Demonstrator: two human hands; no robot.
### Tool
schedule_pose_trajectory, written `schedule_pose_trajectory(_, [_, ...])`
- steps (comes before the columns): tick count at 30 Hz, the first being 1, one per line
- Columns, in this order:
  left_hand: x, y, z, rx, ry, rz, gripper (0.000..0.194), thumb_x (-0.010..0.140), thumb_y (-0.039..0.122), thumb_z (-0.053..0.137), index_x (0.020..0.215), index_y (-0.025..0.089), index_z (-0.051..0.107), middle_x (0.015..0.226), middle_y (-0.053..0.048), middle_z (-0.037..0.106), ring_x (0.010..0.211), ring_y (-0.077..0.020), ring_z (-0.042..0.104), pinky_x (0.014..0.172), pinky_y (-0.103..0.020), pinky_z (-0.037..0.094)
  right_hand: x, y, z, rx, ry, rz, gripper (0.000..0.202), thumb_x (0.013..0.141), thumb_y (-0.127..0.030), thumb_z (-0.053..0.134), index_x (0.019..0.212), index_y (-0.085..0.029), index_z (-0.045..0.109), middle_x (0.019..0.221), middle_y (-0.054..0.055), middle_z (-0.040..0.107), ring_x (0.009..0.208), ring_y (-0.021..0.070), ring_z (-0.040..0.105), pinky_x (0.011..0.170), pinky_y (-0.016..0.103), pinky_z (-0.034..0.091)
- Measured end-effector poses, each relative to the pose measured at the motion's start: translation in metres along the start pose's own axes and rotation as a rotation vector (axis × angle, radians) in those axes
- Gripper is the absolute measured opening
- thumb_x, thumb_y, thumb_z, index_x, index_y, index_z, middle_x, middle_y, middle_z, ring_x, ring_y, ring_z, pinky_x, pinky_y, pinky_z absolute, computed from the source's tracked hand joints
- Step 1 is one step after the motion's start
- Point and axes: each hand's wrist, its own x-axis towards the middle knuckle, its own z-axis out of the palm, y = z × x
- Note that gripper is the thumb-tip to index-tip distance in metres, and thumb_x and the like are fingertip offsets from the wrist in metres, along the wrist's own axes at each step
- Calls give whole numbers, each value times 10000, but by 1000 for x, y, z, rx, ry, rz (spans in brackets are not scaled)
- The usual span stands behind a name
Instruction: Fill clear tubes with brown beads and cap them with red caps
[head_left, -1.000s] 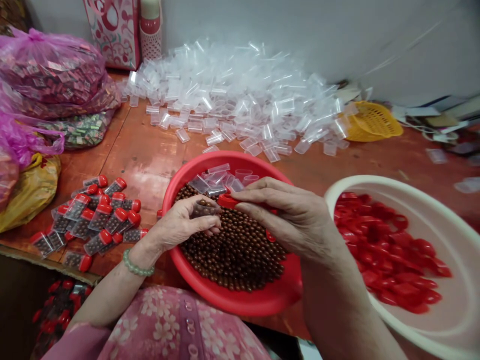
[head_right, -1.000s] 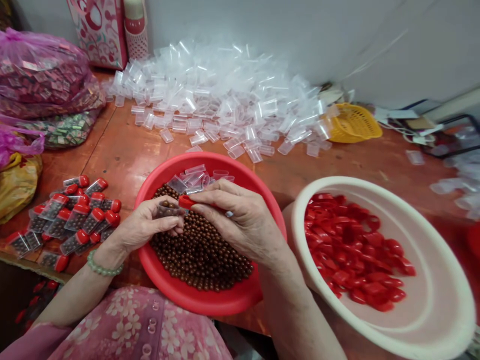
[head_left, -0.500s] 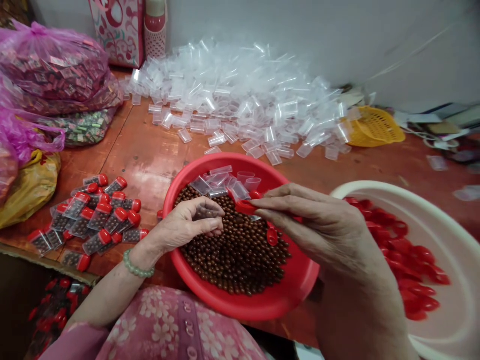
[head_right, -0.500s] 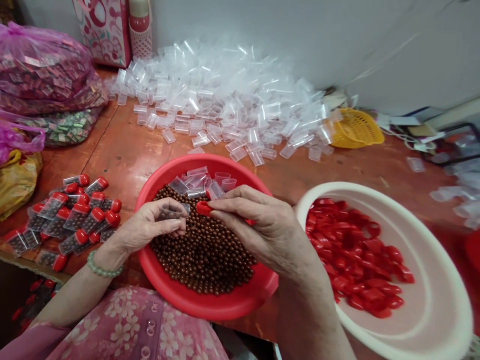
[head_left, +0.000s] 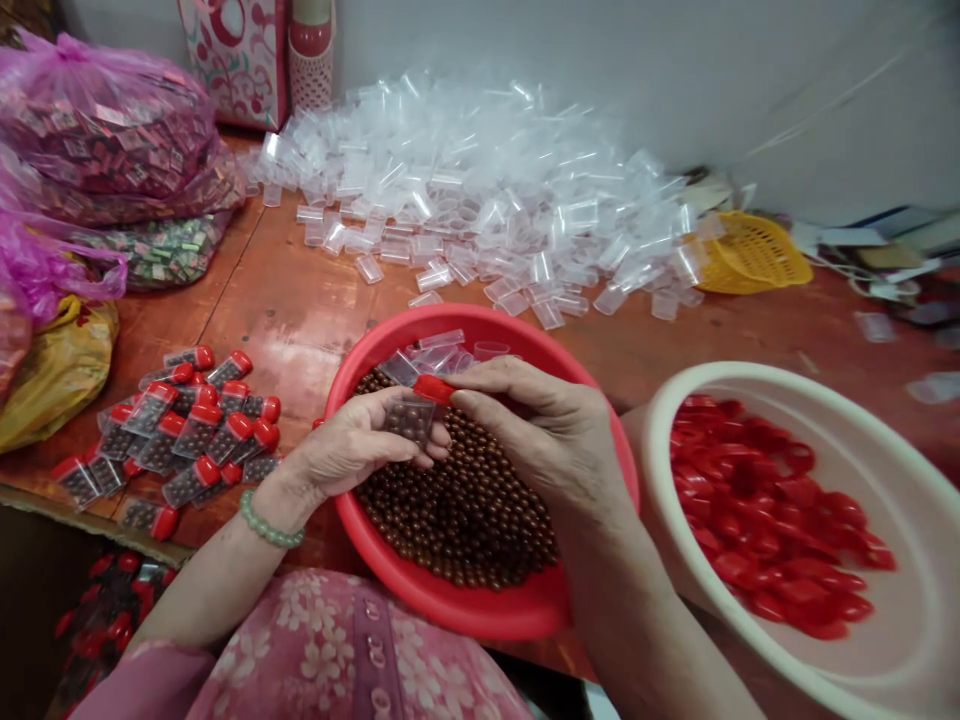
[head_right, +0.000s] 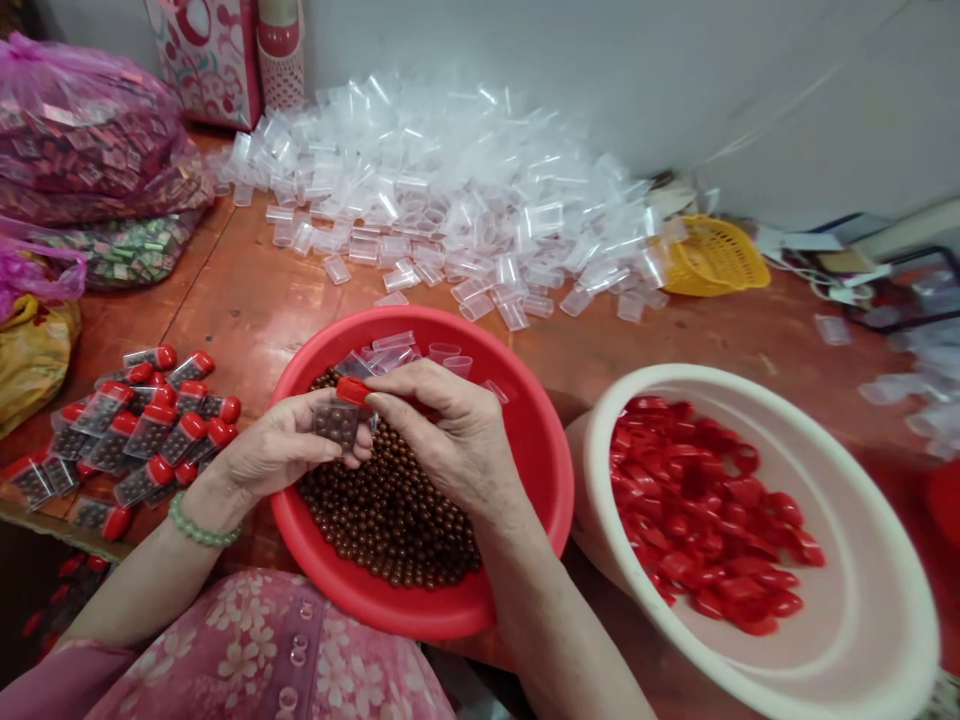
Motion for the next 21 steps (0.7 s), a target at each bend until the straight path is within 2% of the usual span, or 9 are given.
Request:
schedule_pose_trajectory(4, [1,1,0,38,-34,-26,305,706,241,776,962,114,669,853,-59,685,787,-128,639,744,-247,497,0,0,8,32,-40,-31,106,844,-202,666,902,-248,742,801,15,713,730,150,663,683,292,544])
schedule_pose_trajectory(9, [2,0,-1,47,-64,-60,329,687,324,815,894,107,680,838,-54,673,771,-113,631,740,-239,498,1,0,9,58,-87,-18,79,853,-230,660,880,-235,734,820,26,716,728,151,670,667,284,551])
schedule_pose_trajectory(13, [2,-1,0,46,-22,-60,348,679,317,821,912,112,663,831,-43,670,751,-104,635,713,-226,492,-2,3,3,45,-110,-4,77,857,-231,657,871,-239,733,804,22,721,739,154,678,682,279,554])
schedule_pose_trajectory(18, [2,-1,2,84,32,-90,410,648,367,833,896,115,627,793,-25,650,689,-95,618,645,-219,478,-4,7,-3,-41,-158,-85,90,849,-196,668,884,-245,734,836,24,720,788,153,678,723,279,559])
schedule_pose_trajectory(21, [2,-1,3,166,26,-95,423,654,402,817,875,112,602,770,-10,625,664,-87,598,626,-221,476,-2,5,-7,-77,-232,-127,83,849,-176,665,875,-226,726,847,33,716,790,149,678,716,265,558])
